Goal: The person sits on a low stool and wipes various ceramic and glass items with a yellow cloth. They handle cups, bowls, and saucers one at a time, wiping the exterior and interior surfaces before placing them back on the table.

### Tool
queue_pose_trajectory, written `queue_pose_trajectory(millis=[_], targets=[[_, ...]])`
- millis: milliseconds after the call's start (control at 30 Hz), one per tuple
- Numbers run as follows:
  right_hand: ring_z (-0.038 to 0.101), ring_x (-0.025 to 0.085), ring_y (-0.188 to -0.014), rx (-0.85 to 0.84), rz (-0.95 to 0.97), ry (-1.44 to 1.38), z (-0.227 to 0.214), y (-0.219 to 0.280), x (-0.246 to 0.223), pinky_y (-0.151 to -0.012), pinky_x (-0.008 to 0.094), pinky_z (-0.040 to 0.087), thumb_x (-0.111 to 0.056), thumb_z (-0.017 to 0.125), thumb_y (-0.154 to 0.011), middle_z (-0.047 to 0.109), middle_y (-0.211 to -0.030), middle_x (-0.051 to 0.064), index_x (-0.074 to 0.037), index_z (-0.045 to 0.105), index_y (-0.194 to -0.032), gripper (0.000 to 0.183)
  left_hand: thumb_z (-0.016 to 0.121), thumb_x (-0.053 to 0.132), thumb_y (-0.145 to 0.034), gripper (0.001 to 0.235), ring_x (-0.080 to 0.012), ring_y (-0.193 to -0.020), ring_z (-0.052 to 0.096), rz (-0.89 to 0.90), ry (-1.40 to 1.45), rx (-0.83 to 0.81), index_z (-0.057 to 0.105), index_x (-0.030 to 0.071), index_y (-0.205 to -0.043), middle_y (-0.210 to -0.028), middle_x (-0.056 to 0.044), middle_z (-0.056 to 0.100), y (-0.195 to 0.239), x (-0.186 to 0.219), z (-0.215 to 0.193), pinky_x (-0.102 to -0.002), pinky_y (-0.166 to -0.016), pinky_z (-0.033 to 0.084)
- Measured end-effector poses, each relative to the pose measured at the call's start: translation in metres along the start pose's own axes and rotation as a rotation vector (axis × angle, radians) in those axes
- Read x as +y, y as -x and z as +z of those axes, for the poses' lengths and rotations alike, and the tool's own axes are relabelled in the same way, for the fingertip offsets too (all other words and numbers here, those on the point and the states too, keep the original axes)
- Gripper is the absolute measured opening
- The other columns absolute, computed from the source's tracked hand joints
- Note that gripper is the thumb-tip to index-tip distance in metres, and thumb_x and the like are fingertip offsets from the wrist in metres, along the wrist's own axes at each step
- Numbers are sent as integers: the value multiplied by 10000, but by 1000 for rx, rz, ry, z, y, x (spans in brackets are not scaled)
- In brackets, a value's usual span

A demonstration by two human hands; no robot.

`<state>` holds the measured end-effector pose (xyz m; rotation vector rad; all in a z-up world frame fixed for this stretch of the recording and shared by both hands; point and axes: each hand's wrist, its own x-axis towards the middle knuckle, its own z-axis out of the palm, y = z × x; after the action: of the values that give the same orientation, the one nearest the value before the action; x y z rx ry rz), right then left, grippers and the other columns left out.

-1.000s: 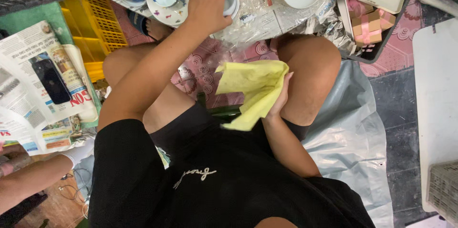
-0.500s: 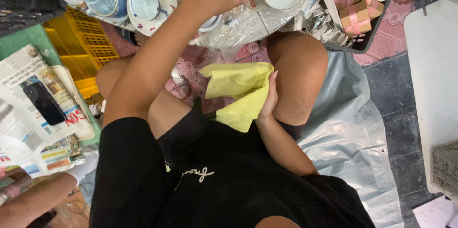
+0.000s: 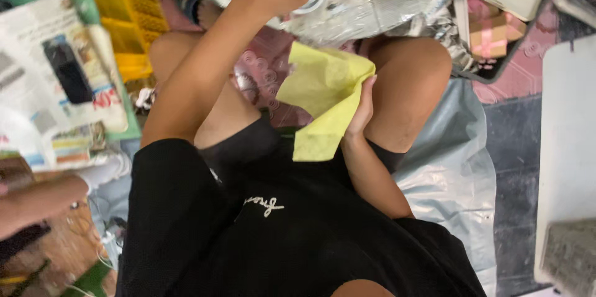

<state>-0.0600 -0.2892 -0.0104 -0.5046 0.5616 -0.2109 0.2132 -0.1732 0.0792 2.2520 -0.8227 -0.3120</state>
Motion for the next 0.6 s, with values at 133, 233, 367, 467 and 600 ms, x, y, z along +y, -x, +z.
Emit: queue_pose_trajectory(millis=[133,233,367,467,600], targets=[[581,238,-1273,-56,-12,197,-4,-6,19,-1117,389,452,-471,437,-1104,584,-1418,130,-5,501,-1470,596,737,194,-1010,267,-331,-949,679,223,153,245,655,0,-1173,-1037,-177,699,106,24,-52,-428,-854,529],[568,257,-1313,-255,130,132,-4,0,31,-1146,396,441,-411,439,-1107,566,-1449,139,-5,462,-1496,563,662,145,-1045,335,-288,-1220,691,232,342,241,620,6,-1347,-1310,-149,702,190,22,-41,-374,-1080,532],[490,258,-1442,-635,166,328,5,4,57,-1234,369,367,-544,317,-1096,512,-1559,136,3,406,-1574,731,736,98,-952,430,-270,-1166,684,137,261,323,605,-11,-1347,-1276,-151,690,265,12,7,-352,-1010,538],[342,301,-1555,-903,-134,848,20,23,58,-1289,395,265,-471,365,-1154,362,-1674,167,19,297,-1642,695,778,114,-933,404,-239,-1031,709,-42,392,321,628,-3,-1290,-1150,-130,708,284,6,41,-341,-907,575],[507,273,-1356,-992,-346,1320,46,26,56,-1142,396,408,-242,599,-1064,523,-1450,154,45,328,-1555,630,823,119,-837,541,-221,-912,668,19,444,319,588,-32,-1300,-1078,-125,681,292,-9,32,-339,-830,575]])
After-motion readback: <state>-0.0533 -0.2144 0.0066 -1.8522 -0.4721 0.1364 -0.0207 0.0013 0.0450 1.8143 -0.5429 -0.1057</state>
